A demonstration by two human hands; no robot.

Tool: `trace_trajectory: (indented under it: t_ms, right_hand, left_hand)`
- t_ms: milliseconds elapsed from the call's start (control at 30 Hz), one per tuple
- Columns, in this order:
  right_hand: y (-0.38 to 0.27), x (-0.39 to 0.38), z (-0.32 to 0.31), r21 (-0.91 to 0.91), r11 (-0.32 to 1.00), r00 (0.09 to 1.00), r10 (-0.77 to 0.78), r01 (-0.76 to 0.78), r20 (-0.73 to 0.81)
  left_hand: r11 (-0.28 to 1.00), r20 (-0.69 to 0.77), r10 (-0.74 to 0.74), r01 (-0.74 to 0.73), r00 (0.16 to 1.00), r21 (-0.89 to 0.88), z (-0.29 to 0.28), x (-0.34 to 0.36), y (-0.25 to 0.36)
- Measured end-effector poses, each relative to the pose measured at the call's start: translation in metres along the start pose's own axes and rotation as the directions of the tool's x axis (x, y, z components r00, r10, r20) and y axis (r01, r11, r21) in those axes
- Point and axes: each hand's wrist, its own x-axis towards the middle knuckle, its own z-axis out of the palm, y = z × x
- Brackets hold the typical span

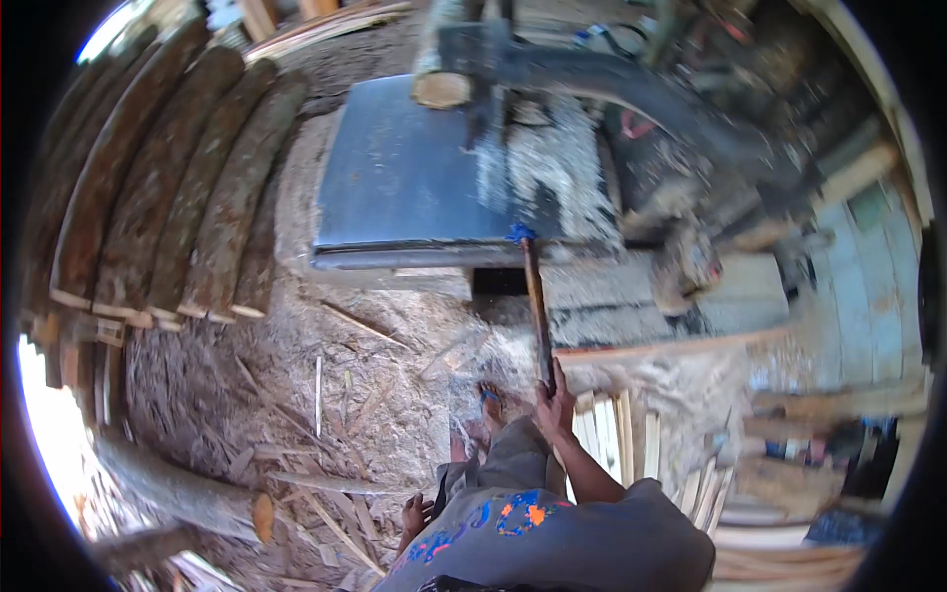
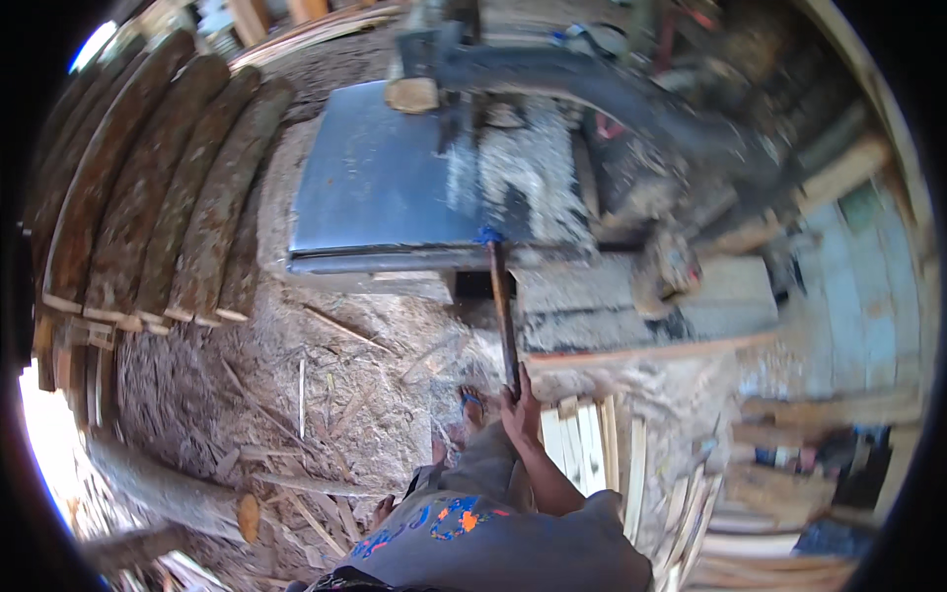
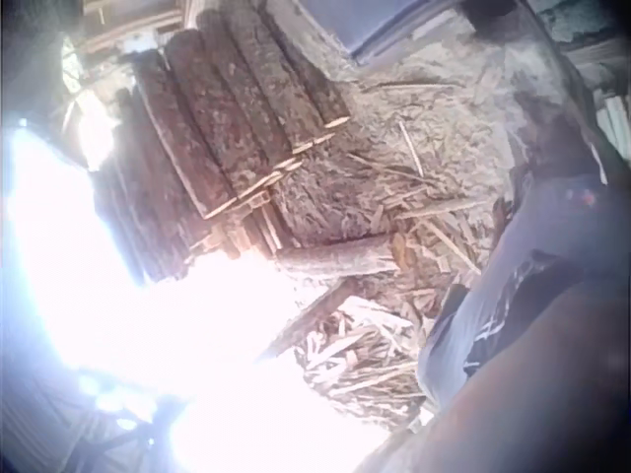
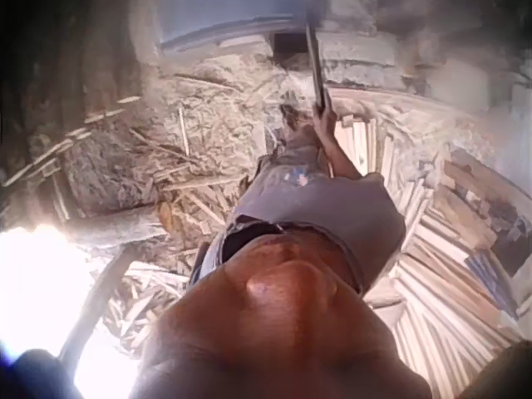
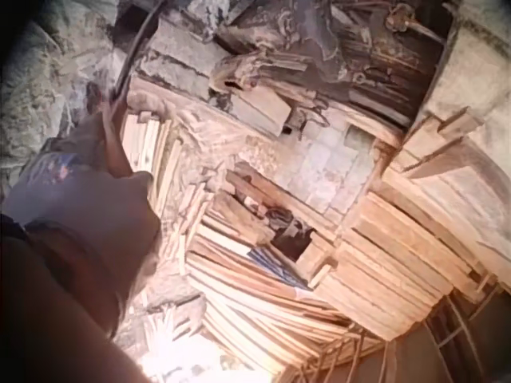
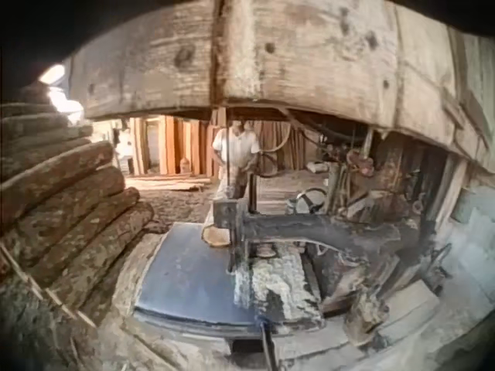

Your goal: The person processes wood by feeding logs and planks into a powered saw, receiving cut pieces, and stacking them with the help of another individual in a workshop.

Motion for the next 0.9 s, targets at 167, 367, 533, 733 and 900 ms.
trace_trajectory:
  t_ms: [167,367,533,733,900]
  right_hand:
    - [0.014,-0.062,-0.128,-0.083,0.883,0.849,0.414,-0.463,-0.329]
    - [0.07,0.008,-0.231,-0.278,0.806,0.808,0.366,-0.523,-0.461]
    - [0.024,0.106,-0.258,-0.579,0.664,0.839,0.141,-0.474,-0.526]
    - [0.028,0.091,-0.115,-0.562,0.827,0.949,-0.157,-0.024,-0.272]
    - [0.054,-0.049,0.03,-0.424,0.902,0.813,0.304,-0.079,0.496]
  left_hand:
    - [0.95,0.179,-0.07,0.011,0.981,0.313,-0.046,0.046,-0.041]
    - [0.968,0.063,0.1,-0.112,0.993,0.225,-0.044,0.078,0.017]
    - [0.915,0.113,0.375,-0.387,0.92,0.119,-0.008,0.036,0.105]
    - [0.936,0.083,0.347,-0.35,0.934,0.032,0.011,0.029,0.081]
    - [0.972,0.175,0.079,-0.115,0.981,0.207,0.002,0.055,0.002]
